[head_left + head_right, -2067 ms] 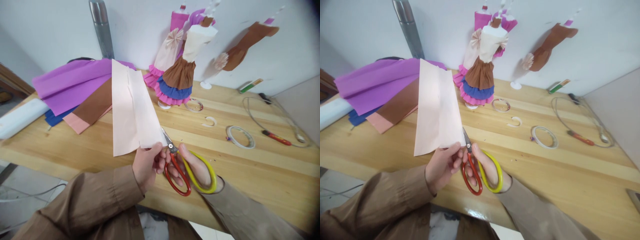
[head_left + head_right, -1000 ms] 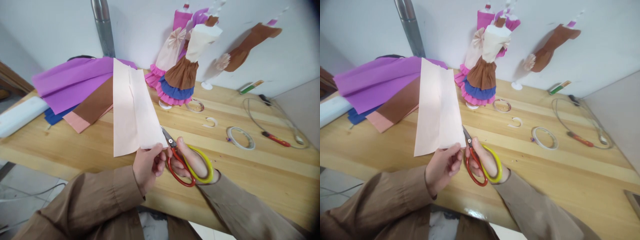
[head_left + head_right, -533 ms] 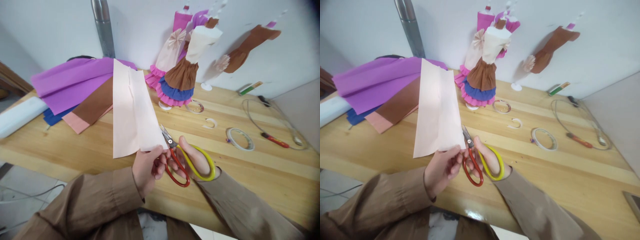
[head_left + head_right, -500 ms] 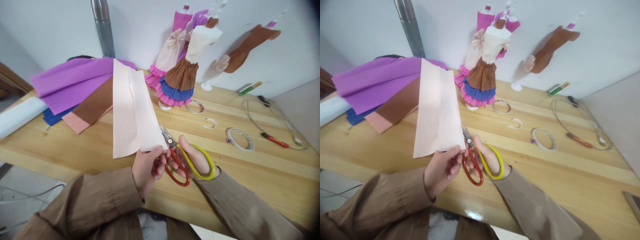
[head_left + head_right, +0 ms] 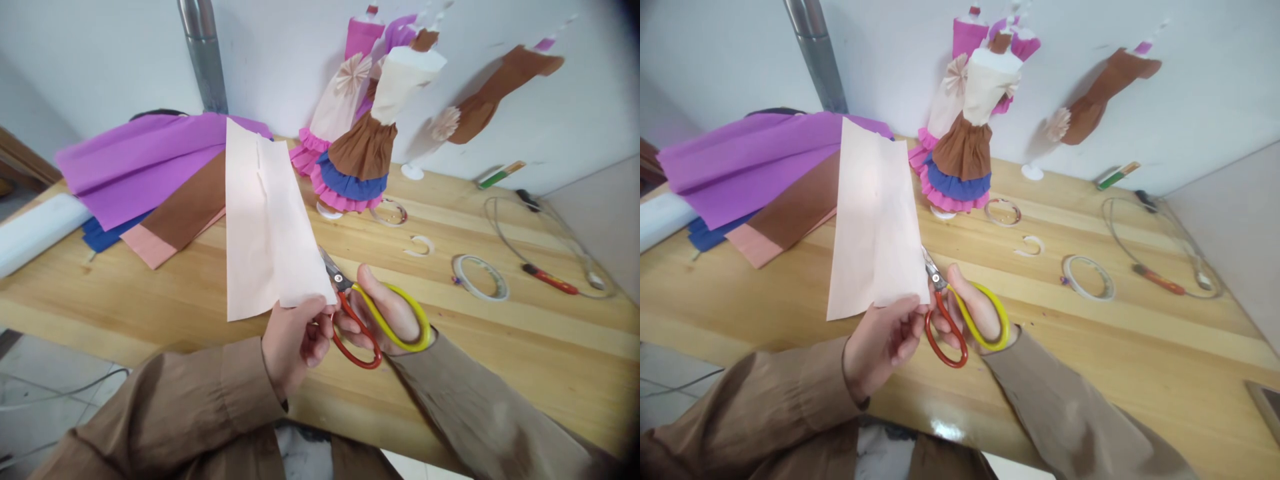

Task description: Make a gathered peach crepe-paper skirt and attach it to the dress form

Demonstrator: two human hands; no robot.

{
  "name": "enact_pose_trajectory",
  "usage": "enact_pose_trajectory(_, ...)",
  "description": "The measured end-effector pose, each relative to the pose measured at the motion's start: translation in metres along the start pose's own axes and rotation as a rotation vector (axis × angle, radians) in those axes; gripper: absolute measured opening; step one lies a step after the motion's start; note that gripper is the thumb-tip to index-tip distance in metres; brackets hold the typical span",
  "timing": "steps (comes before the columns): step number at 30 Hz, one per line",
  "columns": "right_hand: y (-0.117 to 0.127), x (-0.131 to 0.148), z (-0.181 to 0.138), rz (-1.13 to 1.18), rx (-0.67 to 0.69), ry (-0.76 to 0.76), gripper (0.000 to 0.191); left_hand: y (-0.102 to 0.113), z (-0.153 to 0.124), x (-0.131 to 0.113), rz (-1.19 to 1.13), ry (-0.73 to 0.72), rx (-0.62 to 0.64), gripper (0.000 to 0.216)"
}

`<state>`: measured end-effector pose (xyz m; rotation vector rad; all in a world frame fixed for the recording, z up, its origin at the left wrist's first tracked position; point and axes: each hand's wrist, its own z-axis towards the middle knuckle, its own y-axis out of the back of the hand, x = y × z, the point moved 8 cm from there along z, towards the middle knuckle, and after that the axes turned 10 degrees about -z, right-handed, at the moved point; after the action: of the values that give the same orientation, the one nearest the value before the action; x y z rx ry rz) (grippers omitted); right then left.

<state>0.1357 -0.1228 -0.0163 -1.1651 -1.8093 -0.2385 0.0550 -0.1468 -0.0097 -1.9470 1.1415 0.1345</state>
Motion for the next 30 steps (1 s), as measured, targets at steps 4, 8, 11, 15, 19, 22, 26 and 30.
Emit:
enact_pose_trajectory(4,-0.005,0.005,0.001,-0.021,0.003,0.009,0.076,0.0,-0.001,0.0,0.021,0.005,-0.012,0.014)
enact_pose_trajectory(8,-0.003,0.005,0.001,-0.04,-0.027,0.017,0.076,0.001,0.0,0.002,0.027,0.014,-0.012,0.014)
enact_pose_trajectory(11,-0.002,0.0,0.002,-0.042,-0.049,-0.013,0.078,0.001,0.0,0.003,0.021,0.025,-0.013,0.016)
enact_pose_trajectory(15,-0.001,0.0,0.004,-0.055,-0.077,0.004,0.074,0.001,-0.001,0.002,0.017,0.033,-0.011,0.018)
enact_pose_trajectory(19,0.002,-0.004,0.005,-0.096,-0.095,-0.003,0.077,0.001,-0.001,0.002,0.009,0.031,-0.014,0.018)
enact_pose_trajectory(22,0.005,-0.007,0.005,-0.11,-0.098,-0.02,0.08,0.0,0.0,0.003,-0.007,0.025,0.006,0.018)
enact_pose_trajectory(26,0.006,-0.005,0.006,-0.103,-0.081,-0.015,0.082,-0.002,-0.001,0.004,-0.018,0.041,0.029,0.019)
enact_pose_trajectory(30,0.006,-0.002,0.009,-0.102,-0.071,-0.019,0.082,-0.005,-0.003,0.001,-0.021,0.036,0.028,0.02)
